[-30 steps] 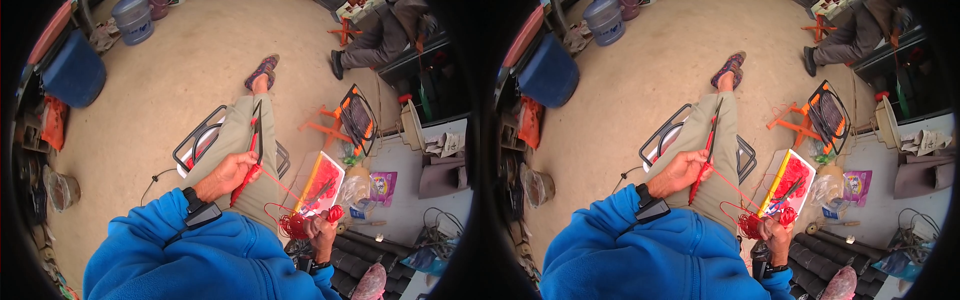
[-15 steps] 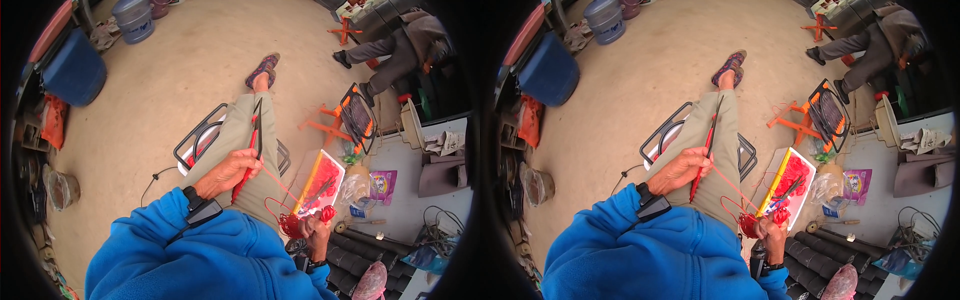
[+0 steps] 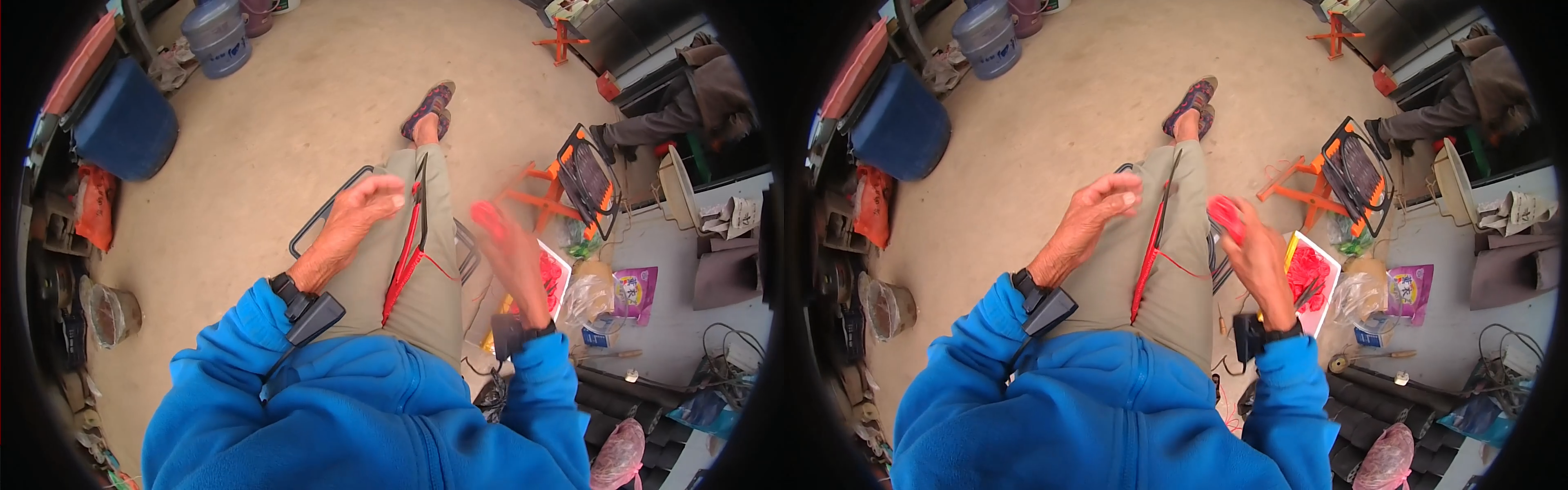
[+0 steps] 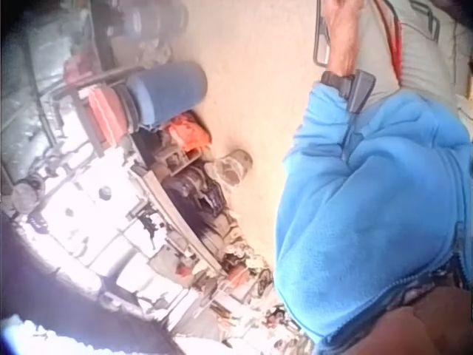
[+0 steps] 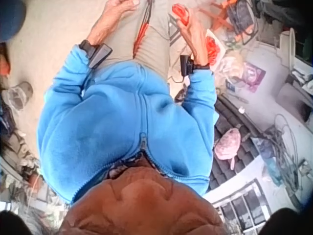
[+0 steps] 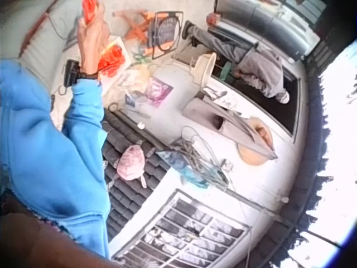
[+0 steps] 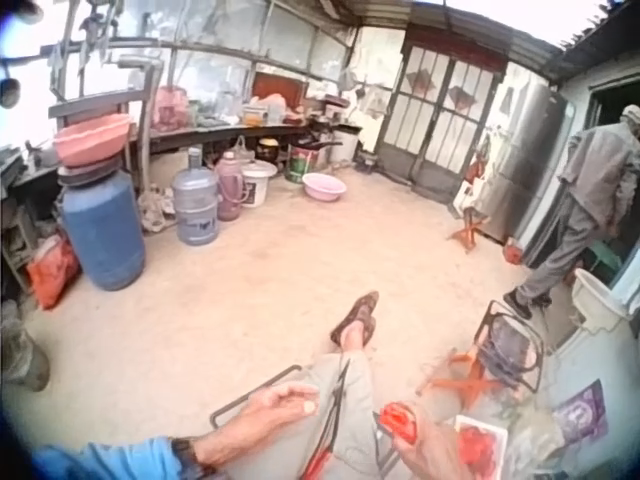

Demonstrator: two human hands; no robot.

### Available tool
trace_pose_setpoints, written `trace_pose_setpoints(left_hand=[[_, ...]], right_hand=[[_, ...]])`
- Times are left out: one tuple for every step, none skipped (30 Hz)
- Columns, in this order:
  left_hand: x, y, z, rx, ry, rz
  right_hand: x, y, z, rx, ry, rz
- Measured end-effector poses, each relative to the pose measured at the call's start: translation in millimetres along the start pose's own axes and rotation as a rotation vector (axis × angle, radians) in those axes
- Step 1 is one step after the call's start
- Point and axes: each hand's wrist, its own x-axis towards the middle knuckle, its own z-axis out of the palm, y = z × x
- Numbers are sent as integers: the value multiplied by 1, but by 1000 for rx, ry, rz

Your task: Wrapping a steering wheel frame with red decorative cord.

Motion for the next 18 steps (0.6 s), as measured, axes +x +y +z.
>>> trace_pose_setpoints(left_hand=[[4,9,9,164,30,121],[7,16,15,174,37,117],[11,22,22,279,0,233],[13,25,24,386,-34,351],[13,22,22,390,-34,348],[15,14,19,320,-38,219],[16,6,15,248,-39,89],[15,-1,11,250,-38,85],[14,-8,5,136,52,46],[10,-16,0,20,147,5],[4,-25,-3,19,147,0],[-3,-34,-4,-53,182,-69],[-11,-40,-5,-124,214,-136],[-17,-45,-1,-125,212,-140],[-23,-49,4,-153,190,-172],[-23,-51,13,-168,168,-204],[-21,-49,20,-138,185,-204],[-20,-49,23,-127,184,-202]], right_hand=[[14,-8,9,-89,15,-102],[28,-16,19,-172,25,-212],[37,-26,26,-168,24,-208],[46,-37,32,-193,2,-278],[50,-43,36,-219,-20,-347],[52,-42,41,-214,-21,-345],[54,-40,48,-87,68,-422],[55,-37,53,40,157,-496],[53,-34,53,43,155,-494],[46,-31,53,139,214,-443],[39,-28,52,229,278,-390],[30,-24,54,229,275,-387],[18,-20,59,287,209,-390],[8,-16,64,343,141,-391],[1,-16,70,340,140,-389],[-4,-14,76,420,108,-353],[-8,-11,81,501,75,-320],[-13,-8,84,508,84,-321]])
